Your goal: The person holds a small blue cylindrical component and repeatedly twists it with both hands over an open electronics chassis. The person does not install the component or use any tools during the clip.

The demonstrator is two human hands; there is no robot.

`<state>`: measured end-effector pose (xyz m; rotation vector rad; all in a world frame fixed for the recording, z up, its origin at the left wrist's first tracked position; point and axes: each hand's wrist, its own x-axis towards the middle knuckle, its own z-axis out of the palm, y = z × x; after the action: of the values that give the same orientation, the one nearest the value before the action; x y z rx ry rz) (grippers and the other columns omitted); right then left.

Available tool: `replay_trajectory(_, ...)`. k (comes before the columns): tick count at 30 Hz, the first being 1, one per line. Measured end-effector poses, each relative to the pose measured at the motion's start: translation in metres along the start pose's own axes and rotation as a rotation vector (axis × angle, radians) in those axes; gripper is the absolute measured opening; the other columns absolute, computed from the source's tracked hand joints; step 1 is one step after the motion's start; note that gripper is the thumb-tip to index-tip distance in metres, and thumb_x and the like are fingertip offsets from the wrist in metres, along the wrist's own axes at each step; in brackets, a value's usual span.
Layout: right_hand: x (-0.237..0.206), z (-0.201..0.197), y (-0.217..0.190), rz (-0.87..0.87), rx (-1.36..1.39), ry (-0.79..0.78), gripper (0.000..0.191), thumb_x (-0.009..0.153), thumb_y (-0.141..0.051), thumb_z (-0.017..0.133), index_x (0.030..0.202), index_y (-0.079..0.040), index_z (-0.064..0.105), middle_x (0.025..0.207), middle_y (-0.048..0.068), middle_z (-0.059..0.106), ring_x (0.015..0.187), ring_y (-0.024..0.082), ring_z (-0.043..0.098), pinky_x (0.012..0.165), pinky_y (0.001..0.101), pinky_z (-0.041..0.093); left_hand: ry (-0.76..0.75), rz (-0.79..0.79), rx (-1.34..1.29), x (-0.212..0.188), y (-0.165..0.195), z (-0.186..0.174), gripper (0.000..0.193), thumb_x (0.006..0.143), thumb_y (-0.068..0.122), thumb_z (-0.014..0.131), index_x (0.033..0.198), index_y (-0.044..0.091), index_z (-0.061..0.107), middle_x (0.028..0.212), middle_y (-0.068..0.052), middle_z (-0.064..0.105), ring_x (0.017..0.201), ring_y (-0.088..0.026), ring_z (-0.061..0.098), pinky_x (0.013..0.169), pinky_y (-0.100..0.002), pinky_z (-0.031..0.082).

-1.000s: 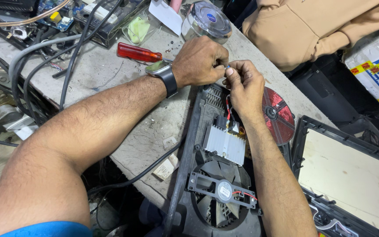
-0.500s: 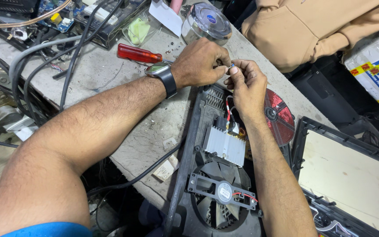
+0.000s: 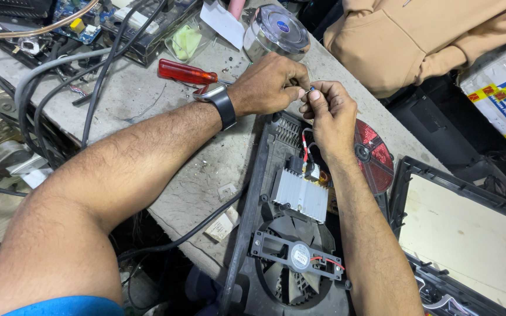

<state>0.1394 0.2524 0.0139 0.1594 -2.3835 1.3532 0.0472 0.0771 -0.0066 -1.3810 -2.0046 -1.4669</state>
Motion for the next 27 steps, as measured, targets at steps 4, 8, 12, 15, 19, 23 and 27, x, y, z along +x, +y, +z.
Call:
replay_trajectory(4,0.0005,-0.0009,0.0011,0.002,0.038,-0.002,0.015,0.107,-0.010,0.060,0.114,0.002,0.064,0.090,0.004,0.070,0.077,0.008,0.066,0.069,0.0232,0.057,0.000,0.025,-0.098,0.0001,-0.0006,-0.0018,0.011,0.087,0.007,0.074,0.097,0.002,0.076,0.089,-0.013,0.079,0.087,-0.021,0.079,0.082,-0.036,0.063)
replay_trajectory(8,0.0012,-0.0026,0.0024,-0.013,0.126,-0.009,0.015,0.108,-0.010,0.059,0.115,0.002,0.064,0.092,0.004,0.069,0.079,0.008,0.067,0.071,0.0239,0.058,0.007,0.002,-0.162,0.0002,-0.0009,-0.0018,0.011,0.087,0.006,0.073,0.097,0.000,0.075,0.090,-0.014,0.079,0.089,-0.021,0.079,0.082,-0.037,0.063)
replay_trajectory(12,0.0014,-0.0029,0.0039,0.016,0.153,0.008,0.015,0.107,-0.010,0.060,0.114,0.002,0.064,0.093,0.004,0.070,0.079,0.008,0.067,0.071,0.0241,0.059,0.030,0.016,-0.128,0.0012,-0.0007,-0.0019,0.011,0.088,0.005,0.074,0.097,0.000,0.075,0.090,-0.015,0.079,0.088,-0.022,0.079,0.083,-0.037,0.063)
replay_trajectory(15,0.0017,-0.0028,0.0044,0.040,0.156,0.010,0.015,0.107,-0.010,0.060,0.115,0.002,0.065,0.092,0.005,0.070,0.078,0.009,0.067,0.071,0.0239,0.058,0.065,0.034,-0.078,0.0015,0.0001,-0.0020,0.014,0.085,0.007,0.078,0.097,0.000,0.074,0.090,-0.014,0.078,0.087,-0.022,0.079,0.082,-0.036,0.063)
replay_trajectory(19,0.0021,-0.0035,0.0047,0.053,0.160,-0.001,0.016,0.106,-0.012,0.060,0.114,0.002,0.065,0.091,0.005,0.070,0.076,0.009,0.066,0.069,0.0238,0.057,0.103,0.064,-0.020,-0.0001,0.0017,-0.0011,0.013,0.089,0.009,0.078,0.099,0.001,0.074,0.091,-0.013,0.078,0.087,-0.022,0.078,0.082,-0.035,0.063)
replay_trajectory(23,0.0028,-0.0039,0.0061,0.051,0.160,-0.014,0.018,0.108,-0.015,0.059,0.111,0.001,0.067,0.091,0.005,0.070,0.076,0.009,0.066,0.069,0.0240,0.057,0.106,0.082,-0.010,0.0006,0.0028,-0.0003,0.015,0.090,0.011,0.078,0.101,0.002,0.075,0.093,-0.013,0.078,0.088,-0.022,0.078,0.081,-0.035,0.063)
replay_trajectory(27,0.0032,-0.0045,0.0084,0.048,0.133,-0.028,0.020,0.109,-0.018,0.058,0.108,0.001,0.067,0.090,0.005,0.070,0.075,0.009,0.066,0.069,0.0245,0.057,0.093,0.060,-0.026,0.0001,0.0045,-0.0006,0.013,0.090,0.012,0.078,0.100,0.003,0.076,0.092,-0.013,0.079,0.086,-0.022,0.078,0.079,-0.036,0.062)
